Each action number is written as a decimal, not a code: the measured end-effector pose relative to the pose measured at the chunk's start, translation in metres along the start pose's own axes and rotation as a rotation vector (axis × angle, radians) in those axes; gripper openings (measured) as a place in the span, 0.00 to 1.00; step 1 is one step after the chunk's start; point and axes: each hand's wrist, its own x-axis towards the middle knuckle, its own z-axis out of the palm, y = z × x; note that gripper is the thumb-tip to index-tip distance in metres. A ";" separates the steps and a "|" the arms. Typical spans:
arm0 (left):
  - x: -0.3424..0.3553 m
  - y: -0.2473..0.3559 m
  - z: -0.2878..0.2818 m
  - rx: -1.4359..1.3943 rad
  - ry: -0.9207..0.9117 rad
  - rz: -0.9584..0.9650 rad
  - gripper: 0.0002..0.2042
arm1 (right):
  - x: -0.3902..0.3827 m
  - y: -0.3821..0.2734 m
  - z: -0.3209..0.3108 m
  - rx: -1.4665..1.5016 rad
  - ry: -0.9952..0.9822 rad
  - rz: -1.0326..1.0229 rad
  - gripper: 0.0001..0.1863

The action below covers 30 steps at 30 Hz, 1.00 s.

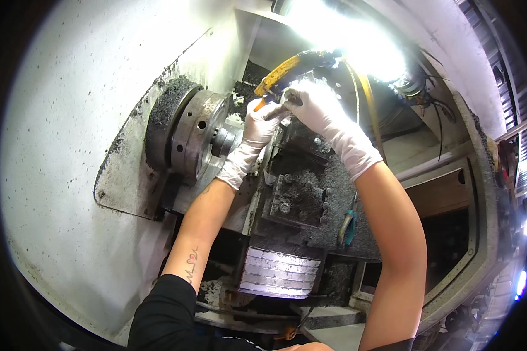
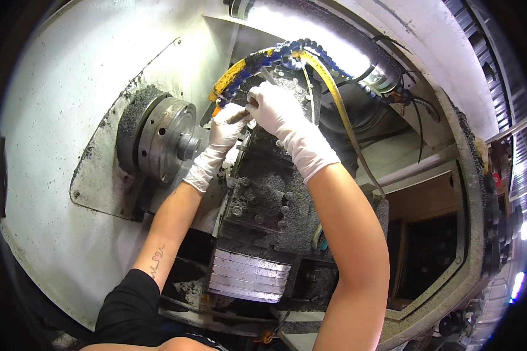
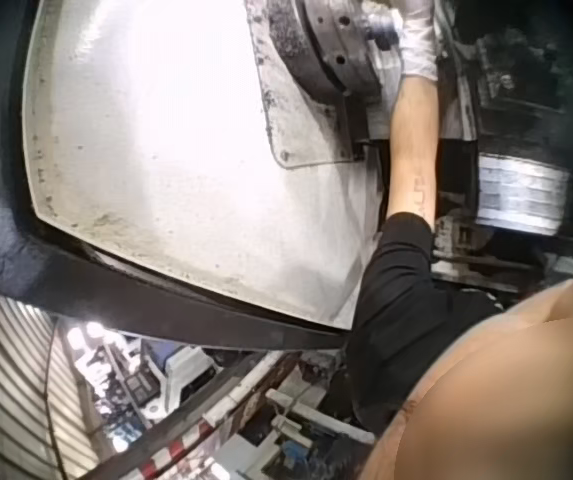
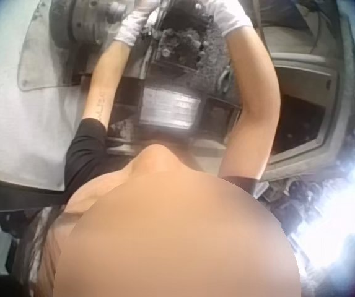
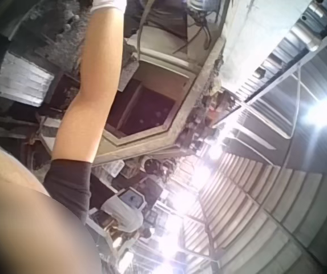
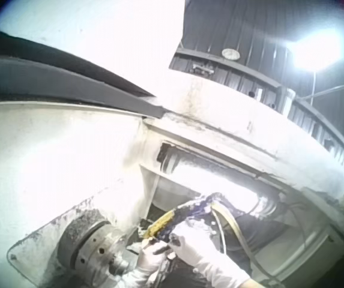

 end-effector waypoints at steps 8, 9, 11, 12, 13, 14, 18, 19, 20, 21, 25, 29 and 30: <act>0.002 0.016 0.005 -0.130 0.042 -0.045 0.07 | 0.007 -0.004 0.009 -0.119 0.097 0.197 0.10; 0.003 0.017 0.005 -0.061 0.050 -0.004 0.07 | 0.010 -0.005 0.008 -0.096 0.026 0.251 0.11; 0.003 0.017 0.006 -0.004 0.067 0.010 0.06 | 0.009 -0.009 0.006 -0.082 0.075 0.220 0.12; 0.002 0.017 0.006 -0.014 0.080 -0.021 0.05 | 0.008 -0.010 0.005 -0.072 0.094 0.201 0.13; 0.002 0.017 0.005 0.018 0.049 -0.009 0.05 | 0.008 -0.009 0.002 -0.034 0.054 0.196 0.15; 0.002 0.017 0.004 0.057 0.032 -0.016 0.06 | 0.006 -0.007 -0.002 -0.025 -0.002 0.176 0.15; 0.000 0.021 0.002 -0.043 0.023 0.010 0.06 | 0.001 -0.004 -0.005 0.021 -0.064 0.115 0.11; 0.000 0.021 0.002 -0.069 0.003 -0.022 0.07 | 0.001 -0.005 -0.002 0.034 -0.032 0.133 0.10; 0.000 0.021 0.002 -0.065 -0.001 -0.045 0.07 | 0.001 -0.007 0.000 0.051 -0.004 0.156 0.10; 0.000 0.021 0.002 -0.048 0.012 -0.055 0.07 | 0.001 -0.008 0.003 -0.008 0.072 0.126 0.07; -0.001 0.014 0.003 -0.198 -0.024 -0.104 0.07 | 0.009 -0.009 0.007 0.015 0.089 0.171 0.08; 0.000 0.007 0.003 0.061 0.019 0.035 0.07 | 0.014 -0.009 0.005 -0.063 -0.015 0.194 0.10; 0.000 0.007 0.001 0.102 0.022 0.073 0.07 | 0.012 -0.009 0.003 -0.061 -0.020 0.196 0.10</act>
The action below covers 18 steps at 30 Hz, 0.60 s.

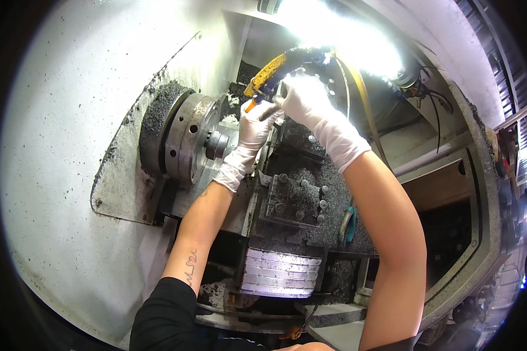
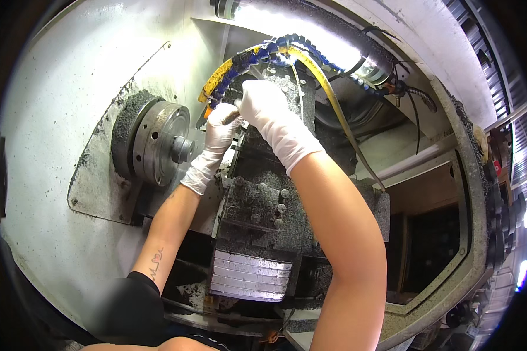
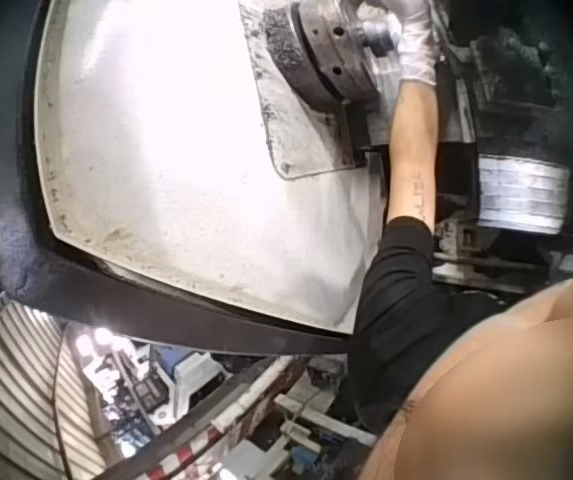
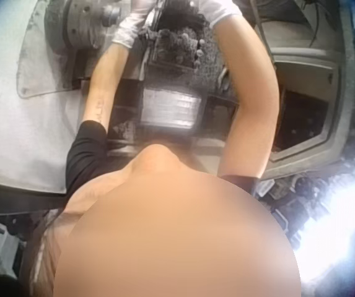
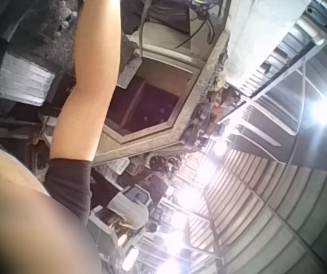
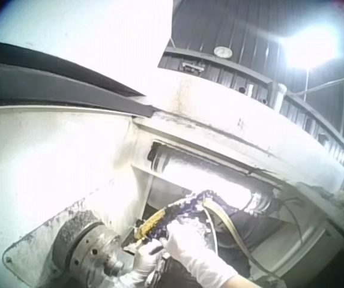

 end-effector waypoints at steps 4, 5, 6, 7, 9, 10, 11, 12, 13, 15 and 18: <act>0.003 0.007 -0.002 0.027 -0.007 0.028 0.06 | -0.007 0.002 -0.005 -0.042 -0.007 -0.017 0.12; 0.003 0.010 -0.002 -0.051 -0.031 -0.004 0.05 | -0.007 0.003 -0.005 -0.061 0.004 -0.033 0.13; 0.003 0.012 -0.002 -0.067 -0.036 -0.014 0.05 | -0.008 0.003 -0.005 -0.077 -0.011 -0.014 0.13; 0.003 0.014 -0.002 -0.081 -0.040 -0.023 0.05 | -0.009 0.003 -0.004 -0.080 -0.001 -0.013 0.12; 0.002 0.016 -0.002 -0.119 -0.040 -0.047 0.06 | -0.010 0.002 0.000 -0.058 0.060 -0.020 0.12; 0.001 0.016 -0.002 -0.145 -0.033 -0.063 0.06 | -0.009 0.000 0.003 -0.035 0.110 -0.027 0.12; 0.001 0.015 -0.001 -0.160 -0.020 -0.089 0.06 | -0.008 -0.001 0.005 -0.014 0.129 -0.012 0.12; 0.000 0.014 0.000 -0.194 -0.026 -0.074 0.05 | -0.005 -0.001 0.005 -0.005 0.104 0.003 0.12; 0.000 0.013 0.001 -0.216 -0.026 -0.072 0.05 | -0.002 0.000 0.005 0.004 0.046 0.040 0.12; 0.001 0.011 0.001 -0.221 -0.029 -0.095 0.05 | 0.001 -0.002 0.005 0.040 -0.020 0.094 0.13; 0.001 0.011 0.002 -0.158 0.014 -0.090 0.06 | -0.004 -0.006 0.003 0.066 0.093 0.074 0.14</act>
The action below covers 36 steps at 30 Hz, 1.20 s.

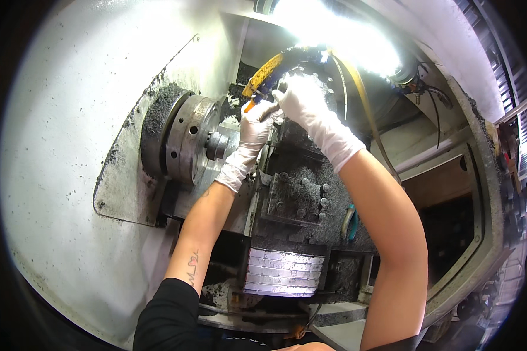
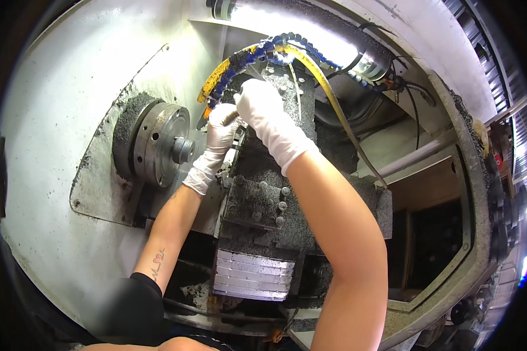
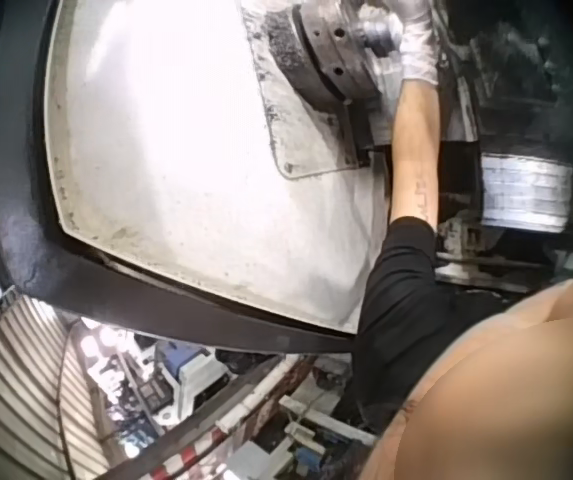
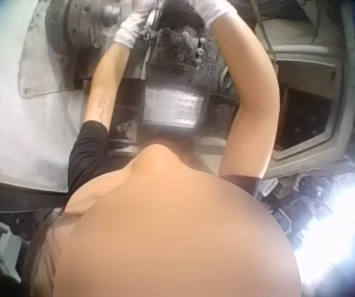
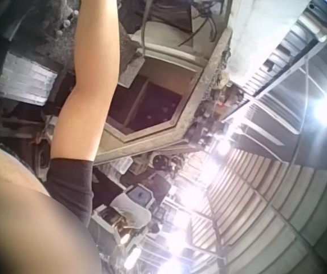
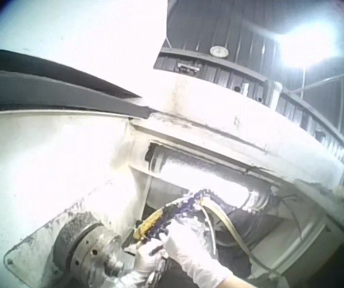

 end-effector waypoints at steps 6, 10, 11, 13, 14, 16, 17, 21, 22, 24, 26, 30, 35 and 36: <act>-0.001 0.004 -0.005 0.084 -0.063 0.054 0.06 | -0.004 0.007 -0.011 0.016 -0.073 -0.206 0.13; -0.002 0.002 -0.002 -0.006 -0.024 0.060 0.04 | -0.006 0.007 -0.003 -0.021 0.066 -0.252 0.10; -0.003 0.001 0.000 -0.032 -0.019 0.027 0.04 | -0.006 0.006 -0.001 -0.026 0.117 -0.219 0.09; -0.002 -0.001 0.003 -0.182 0.003 -0.094 0.04 | -0.001 0.003 0.002 -0.132 0.126 -0.171 0.09; -0.001 -0.002 0.002 -0.102 0.009 -0.029 0.04 | 0.002 0.001 0.003 -0.191 0.106 -0.119 0.10; 0.000 -0.002 0.002 0.011 0.030 0.058 0.04 | 0.004 -0.003 0.005 -0.177 0.088 -0.090 0.10; 0.000 -0.002 0.001 0.046 0.046 0.080 0.05 | 0.005 -0.002 0.004 -0.174 0.040 -0.067 0.10; 0.001 -0.001 -0.002 0.053 -0.008 0.048 0.05 | 0.004 0.002 0.002 -0.223 0.000 -0.140 0.10; 0.001 0.000 -0.003 0.052 -0.029 0.051 0.05 | 0.003 0.003 0.003 -0.281 0.002 -0.164 0.10; 0.001 0.001 -0.004 0.048 -0.048 0.050 0.05 | 0.001 0.002 0.004 -0.251 0.027 -0.178 0.08; 0.000 0.001 -0.004 0.021 -0.071 0.013 0.06 | -0.007 0.001 0.005 -0.207 0.124 -0.195 0.06; 0.001 -0.003 -0.003 0.025 -0.044 0.022 0.05 | -0.002 -0.006 0.003 -0.153 0.014 -0.081 0.06; 0.002 -0.003 -0.002 0.156 0.032 0.112 0.04 | -0.003 -0.008 -0.002 -0.201 -0.047 -0.118 0.08; 0.001 -0.001 -0.002 0.127 0.036 0.059 0.04 | -0.004 -0.005 -0.005 -0.189 -0.033 -0.198 0.10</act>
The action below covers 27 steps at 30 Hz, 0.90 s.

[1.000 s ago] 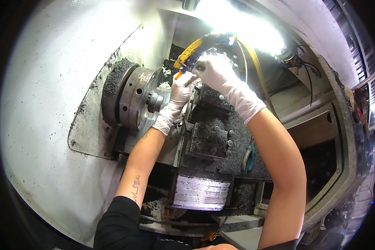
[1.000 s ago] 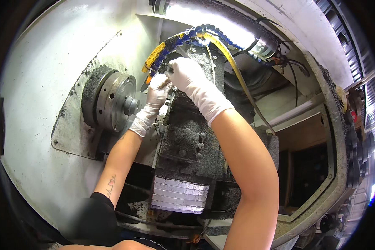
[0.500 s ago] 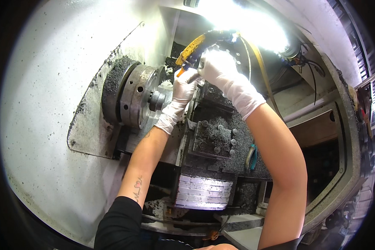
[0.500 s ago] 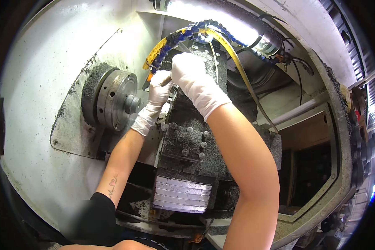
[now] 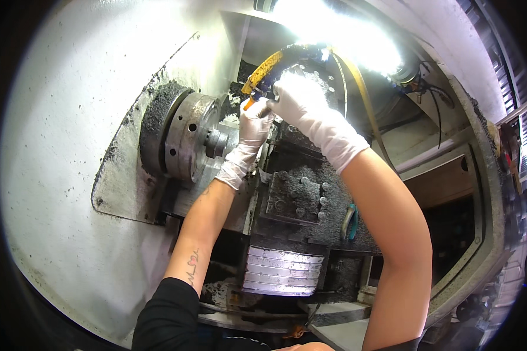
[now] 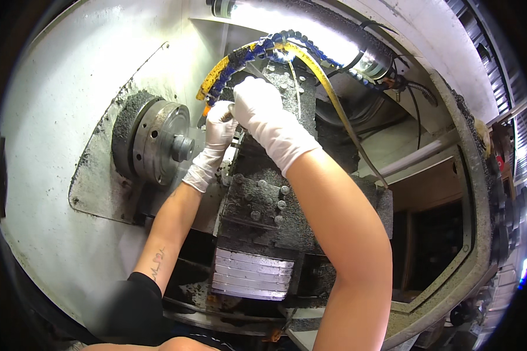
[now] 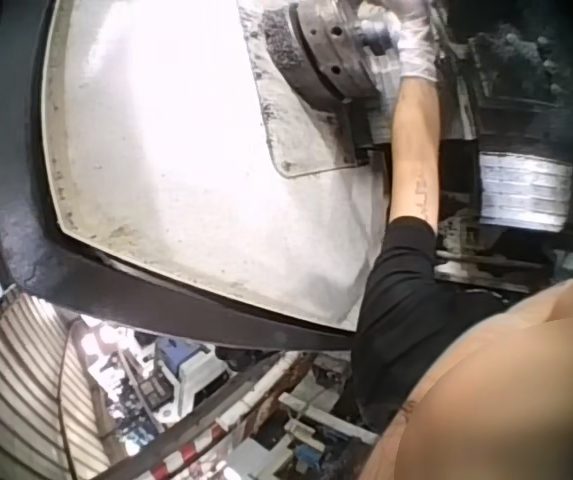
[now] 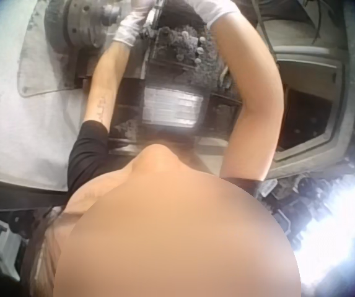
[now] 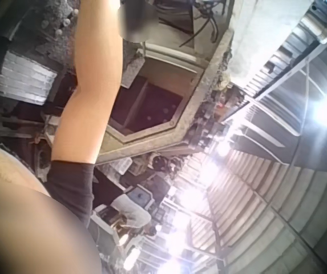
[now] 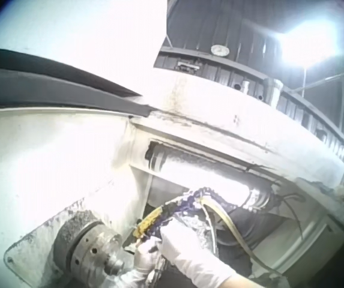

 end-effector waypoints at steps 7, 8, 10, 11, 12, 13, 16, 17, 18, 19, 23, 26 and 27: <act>0.001 0.011 -0.003 -0.030 -0.091 0.086 0.05 | -0.002 0.010 0.000 0.032 0.055 -0.070 0.06; 0.000 0.010 -0.002 -0.043 -0.074 0.076 0.04 | -0.002 0.006 0.003 0.049 0.136 -0.015 0.06; 0.000 0.004 -0.002 -0.114 -0.086 0.005 0.04 | 0.001 0.001 0.007 0.038 0.126 0.025 0.08; 0.001 0.001 -0.002 -0.076 -0.073 0.023 0.05 | 0.002 -0.001 0.009 0.011 0.117 0.028 0.08; 0.000 -0.003 -0.002 -0.033 -0.048 0.004 0.06 | 0.002 -0.002 0.010 0.000 0.114 0.035 0.08; 0.000 -0.006 -0.001 -0.112 -0.043 -0.029 0.06 | 0.004 -0.001 0.009 0.016 0.068 0.049 0.09; -0.001 -0.010 -0.002 0.088 0.001 -0.062 0.07 | 0.001 0.009 0.005 0.030 0.048 -0.003 0.10; -0.001 -0.010 -0.002 0.052 -0.029 -0.037 0.07 | 0.003 0.011 0.005 -0.014 -0.020 0.039 0.12; 0.000 -0.010 -0.001 0.076 -0.035 -0.034 0.08 | 0.002 0.011 0.006 -0.018 -0.013 0.040 0.12; 0.000 -0.009 -0.002 0.087 -0.044 -0.024 0.08 | 0.002 0.011 0.007 -0.019 -0.004 0.041 0.13; 0.000 -0.007 -0.003 0.057 -0.048 -0.010 0.07 | 0.001 0.003 0.010 -0.012 0.068 0.021 0.11; 0.000 -0.009 -0.004 0.046 -0.052 0.023 0.06 | -0.003 0.005 0.005 0.103 0.021 -0.023 0.09; 0.001 -0.009 -0.004 0.066 -0.056 0.046 0.06 | -0.004 0.010 0.001 0.125 -0.064 -0.073 0.09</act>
